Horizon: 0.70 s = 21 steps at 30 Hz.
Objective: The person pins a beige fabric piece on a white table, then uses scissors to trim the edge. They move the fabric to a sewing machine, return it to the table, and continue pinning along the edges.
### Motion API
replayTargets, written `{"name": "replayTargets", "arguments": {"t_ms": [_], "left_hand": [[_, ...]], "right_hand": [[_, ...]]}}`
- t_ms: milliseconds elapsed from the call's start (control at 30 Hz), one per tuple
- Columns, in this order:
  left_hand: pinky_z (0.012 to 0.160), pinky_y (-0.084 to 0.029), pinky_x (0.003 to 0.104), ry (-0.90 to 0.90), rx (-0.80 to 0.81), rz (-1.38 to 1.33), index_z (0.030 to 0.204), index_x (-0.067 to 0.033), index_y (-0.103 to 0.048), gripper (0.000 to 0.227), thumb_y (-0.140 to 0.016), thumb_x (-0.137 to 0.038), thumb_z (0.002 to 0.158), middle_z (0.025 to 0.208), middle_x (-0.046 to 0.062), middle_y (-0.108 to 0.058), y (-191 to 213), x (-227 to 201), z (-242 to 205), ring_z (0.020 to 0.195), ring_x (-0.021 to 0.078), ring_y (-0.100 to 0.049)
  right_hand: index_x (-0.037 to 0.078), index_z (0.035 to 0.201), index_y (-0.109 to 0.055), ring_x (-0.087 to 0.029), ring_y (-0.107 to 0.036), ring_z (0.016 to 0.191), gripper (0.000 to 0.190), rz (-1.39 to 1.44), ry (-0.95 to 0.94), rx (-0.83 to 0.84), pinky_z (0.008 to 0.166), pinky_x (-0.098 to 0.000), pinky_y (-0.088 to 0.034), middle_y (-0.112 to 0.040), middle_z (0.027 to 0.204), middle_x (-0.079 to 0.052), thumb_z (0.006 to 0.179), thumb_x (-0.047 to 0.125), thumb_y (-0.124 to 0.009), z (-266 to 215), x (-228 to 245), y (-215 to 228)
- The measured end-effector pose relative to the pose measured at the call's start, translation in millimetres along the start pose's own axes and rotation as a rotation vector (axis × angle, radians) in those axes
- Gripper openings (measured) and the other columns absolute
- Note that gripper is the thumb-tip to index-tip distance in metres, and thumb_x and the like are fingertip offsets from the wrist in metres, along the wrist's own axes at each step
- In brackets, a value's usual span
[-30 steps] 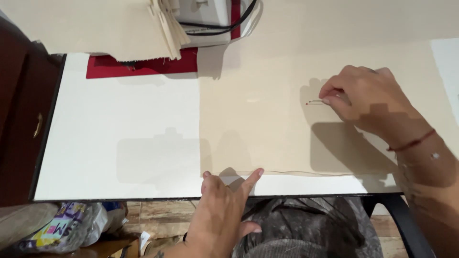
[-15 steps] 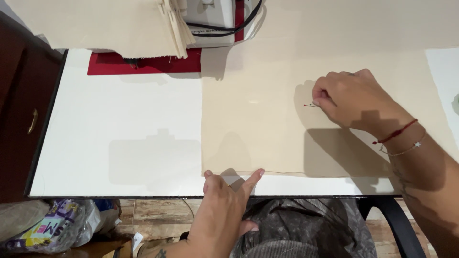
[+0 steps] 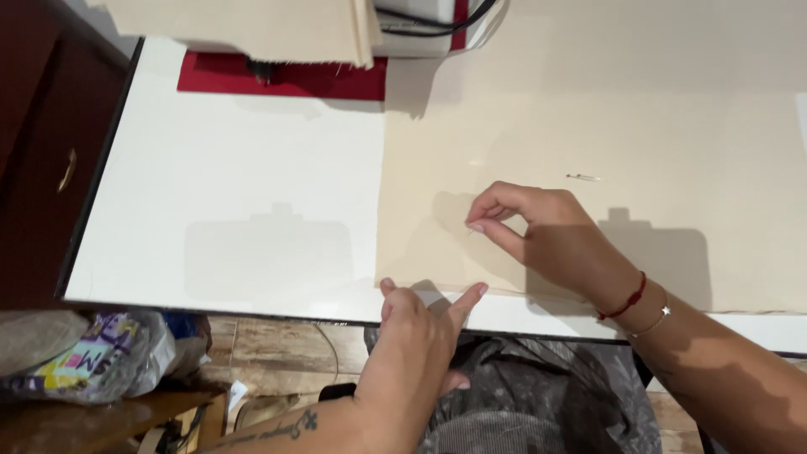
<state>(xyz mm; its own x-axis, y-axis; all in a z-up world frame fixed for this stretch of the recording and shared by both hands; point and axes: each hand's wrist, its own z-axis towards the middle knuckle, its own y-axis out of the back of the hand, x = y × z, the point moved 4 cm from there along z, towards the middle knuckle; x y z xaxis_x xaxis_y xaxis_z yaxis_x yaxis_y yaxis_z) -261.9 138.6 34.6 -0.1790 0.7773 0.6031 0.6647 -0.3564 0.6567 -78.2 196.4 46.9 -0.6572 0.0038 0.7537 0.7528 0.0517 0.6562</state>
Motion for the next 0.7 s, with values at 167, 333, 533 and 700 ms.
{"name": "replayTargets", "arguments": {"t_ms": [167, 333, 533, 700], "left_hand": [[0.061, -0.034, 0.034, 0.030, -0.028, 0.035, 0.171, -0.0212, 0.004, 0.121, -0.024, -0.100, 0.083, 0.106, 0.029, -0.085, -1, 0, 1, 0.054, 0.0125, -0.041], [0.064, -0.036, 0.035, -0.015, -0.025, 0.034, 0.171, -0.0167, 0.005, 0.119, -0.025, -0.095, 0.087, 0.108, 0.031, -0.084, -1, 0, 1, 0.058, 0.0144, -0.052], [0.071, -0.040, 0.038, -0.002, -0.038, -0.020, 0.172, -0.0149, 0.002, 0.121, -0.029, -0.095, 0.087, 0.090, 0.022, -0.083, -6, -7, 5, 0.085, 0.0355, -0.074], [0.084, -0.048, 0.049, -0.054, -0.018, -0.037, 0.172, -0.0084, 0.002, 0.120, -0.029, -0.090, 0.090, 0.075, 0.008, -0.075, -3, -4, 3, 0.074, 0.0314, -0.067]], "right_hand": [[0.021, 0.096, -0.076, -0.012, -0.068, 0.081, 0.012, -0.292, -0.025, 0.019, 0.073, -0.0294, -0.052, -0.078, 0.094, 0.008, 0.096, 0.022, -0.065, -8, -8, -2], [0.014, 0.083, -0.065, -0.021, -0.057, 0.069, 0.017, -0.838, 0.423, -0.223, 0.068, -0.0348, -0.050, -0.063, 0.085, -0.002, 0.100, 0.007, -0.067, -25, 3, -9], [0.021, 0.088, -0.070, -0.005, -0.060, 0.053, 0.006, -0.412, 0.146, -0.072, 0.036, -0.0150, -0.051, -0.068, 0.070, 0.009, 0.093, 0.017, -0.068, -59, 0, -21], [0.019, 0.093, -0.067, -0.009, -0.054, 0.054, 0.005, -0.307, 0.175, -0.272, 0.045, -0.0242, -0.045, -0.065, 0.082, 0.008, 0.093, 0.015, -0.069, -86, 18, -37]]}}
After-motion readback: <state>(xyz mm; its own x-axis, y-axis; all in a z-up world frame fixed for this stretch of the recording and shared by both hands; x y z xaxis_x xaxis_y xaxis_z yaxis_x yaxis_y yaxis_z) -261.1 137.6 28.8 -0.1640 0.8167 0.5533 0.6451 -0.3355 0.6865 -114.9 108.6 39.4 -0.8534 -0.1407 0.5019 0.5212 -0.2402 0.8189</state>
